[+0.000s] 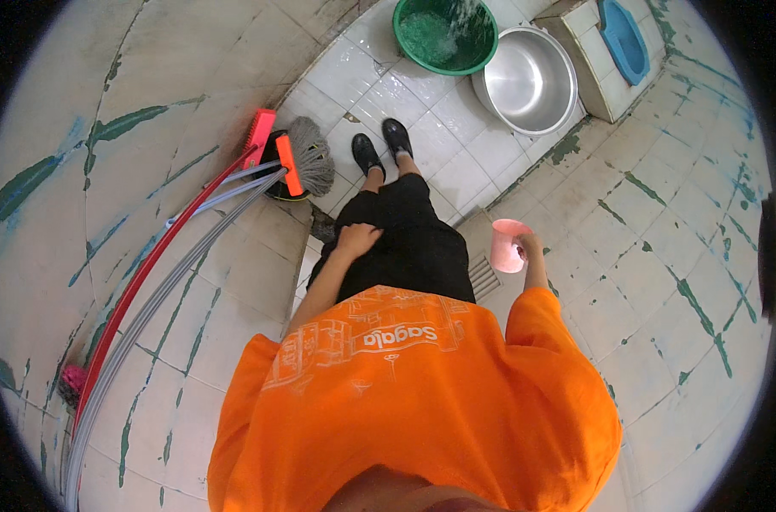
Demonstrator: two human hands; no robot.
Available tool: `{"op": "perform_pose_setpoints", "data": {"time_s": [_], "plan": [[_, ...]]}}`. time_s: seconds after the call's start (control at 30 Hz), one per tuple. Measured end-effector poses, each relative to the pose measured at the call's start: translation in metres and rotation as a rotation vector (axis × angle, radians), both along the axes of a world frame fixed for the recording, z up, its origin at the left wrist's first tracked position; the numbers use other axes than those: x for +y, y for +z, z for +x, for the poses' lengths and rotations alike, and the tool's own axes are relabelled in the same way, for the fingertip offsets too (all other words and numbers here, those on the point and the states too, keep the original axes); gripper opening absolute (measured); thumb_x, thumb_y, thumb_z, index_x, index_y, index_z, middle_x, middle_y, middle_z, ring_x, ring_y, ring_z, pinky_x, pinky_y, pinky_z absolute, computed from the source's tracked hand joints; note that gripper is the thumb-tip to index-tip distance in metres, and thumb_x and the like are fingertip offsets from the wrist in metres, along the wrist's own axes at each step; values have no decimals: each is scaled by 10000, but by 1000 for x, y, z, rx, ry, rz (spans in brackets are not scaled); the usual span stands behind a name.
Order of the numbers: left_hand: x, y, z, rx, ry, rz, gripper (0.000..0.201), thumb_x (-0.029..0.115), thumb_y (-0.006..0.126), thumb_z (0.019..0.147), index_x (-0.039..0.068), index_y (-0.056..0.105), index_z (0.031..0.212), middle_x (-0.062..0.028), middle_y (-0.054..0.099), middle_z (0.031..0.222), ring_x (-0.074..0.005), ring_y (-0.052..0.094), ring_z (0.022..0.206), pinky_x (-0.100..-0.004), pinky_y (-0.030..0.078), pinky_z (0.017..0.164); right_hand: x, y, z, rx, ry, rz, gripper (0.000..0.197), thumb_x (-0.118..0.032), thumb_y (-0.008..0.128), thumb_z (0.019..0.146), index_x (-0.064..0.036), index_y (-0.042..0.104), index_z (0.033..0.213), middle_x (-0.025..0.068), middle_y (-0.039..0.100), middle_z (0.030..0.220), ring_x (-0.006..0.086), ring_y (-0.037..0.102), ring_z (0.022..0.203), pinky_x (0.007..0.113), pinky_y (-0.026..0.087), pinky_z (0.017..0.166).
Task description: The person scoops water from a green bucket with a pink scoop and pours it into a large metal basin. The person repeats this action multiple times to fill the basin.
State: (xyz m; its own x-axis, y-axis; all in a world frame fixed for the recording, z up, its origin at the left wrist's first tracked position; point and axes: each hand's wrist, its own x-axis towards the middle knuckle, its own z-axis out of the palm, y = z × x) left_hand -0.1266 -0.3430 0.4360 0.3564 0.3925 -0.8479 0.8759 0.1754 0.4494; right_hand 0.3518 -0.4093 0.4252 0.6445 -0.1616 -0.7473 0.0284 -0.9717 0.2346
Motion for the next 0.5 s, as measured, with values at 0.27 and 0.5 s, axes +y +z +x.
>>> {"op": "perform_pose_setpoints", "data": {"time_s": [0.27,0.5], "plan": [[-13,4,15,-26,10,16,406,396,420,873,56,637,925,-163,625,890,-335,580,865,-465,400,788,31,-54,32,73,140,122,116,-141,606,698,-62,521,687,35,443,545,121,421,426,275,334,369],[0,-3,-5,0,150,-36,375,361,445,845,48,634,929,-193,613,924,-371,567,896,-466,424,802,83,-17,-36,-7,276,153,307,-277,620,738,1,554,626,80,504,499,160,506,421,307,385,386]]}}
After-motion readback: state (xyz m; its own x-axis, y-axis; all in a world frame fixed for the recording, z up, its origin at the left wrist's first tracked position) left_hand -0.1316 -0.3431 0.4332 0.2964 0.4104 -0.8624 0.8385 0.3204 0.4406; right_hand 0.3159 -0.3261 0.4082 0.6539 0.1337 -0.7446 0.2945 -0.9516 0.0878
